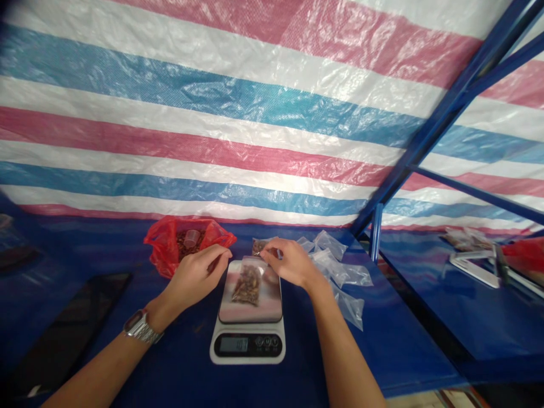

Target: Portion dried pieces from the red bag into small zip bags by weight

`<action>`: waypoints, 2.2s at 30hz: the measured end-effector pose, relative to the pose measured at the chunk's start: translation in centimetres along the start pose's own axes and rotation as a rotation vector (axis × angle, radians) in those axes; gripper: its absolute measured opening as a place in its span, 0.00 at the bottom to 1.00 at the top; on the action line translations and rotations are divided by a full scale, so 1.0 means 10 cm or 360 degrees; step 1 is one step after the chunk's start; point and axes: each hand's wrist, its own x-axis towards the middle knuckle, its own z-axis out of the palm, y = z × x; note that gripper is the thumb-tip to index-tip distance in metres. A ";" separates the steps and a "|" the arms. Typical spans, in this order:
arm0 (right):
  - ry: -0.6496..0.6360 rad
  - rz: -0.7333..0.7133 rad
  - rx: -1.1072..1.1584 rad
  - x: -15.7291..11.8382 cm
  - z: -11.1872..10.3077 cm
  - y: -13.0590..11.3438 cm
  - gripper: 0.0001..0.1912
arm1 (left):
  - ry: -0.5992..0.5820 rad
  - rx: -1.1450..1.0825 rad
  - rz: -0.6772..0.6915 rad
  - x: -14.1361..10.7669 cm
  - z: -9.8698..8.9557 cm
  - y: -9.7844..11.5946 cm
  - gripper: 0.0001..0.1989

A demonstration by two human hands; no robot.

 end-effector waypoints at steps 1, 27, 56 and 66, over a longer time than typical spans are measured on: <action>-0.0032 0.0012 0.0012 -0.01 0.00 -0.01 0.10 | -0.0001 -0.0007 -0.0016 0.00 0.00 0.00 0.09; 0.0603 0.0091 0.0683 0.12 0.35 -0.05 0.23 | 0.0802 -0.2567 -0.1350 0.20 0.14 -0.06 0.10; 0.0672 0.0159 0.0410 0.10 0.25 0.01 0.25 | 0.0808 -0.2806 -0.1612 0.21 -0.02 0.06 0.03; 0.0667 0.0135 0.0346 0.10 0.24 0.06 0.24 | 0.0797 -0.2746 -0.1590 0.20 0.03 0.04 0.12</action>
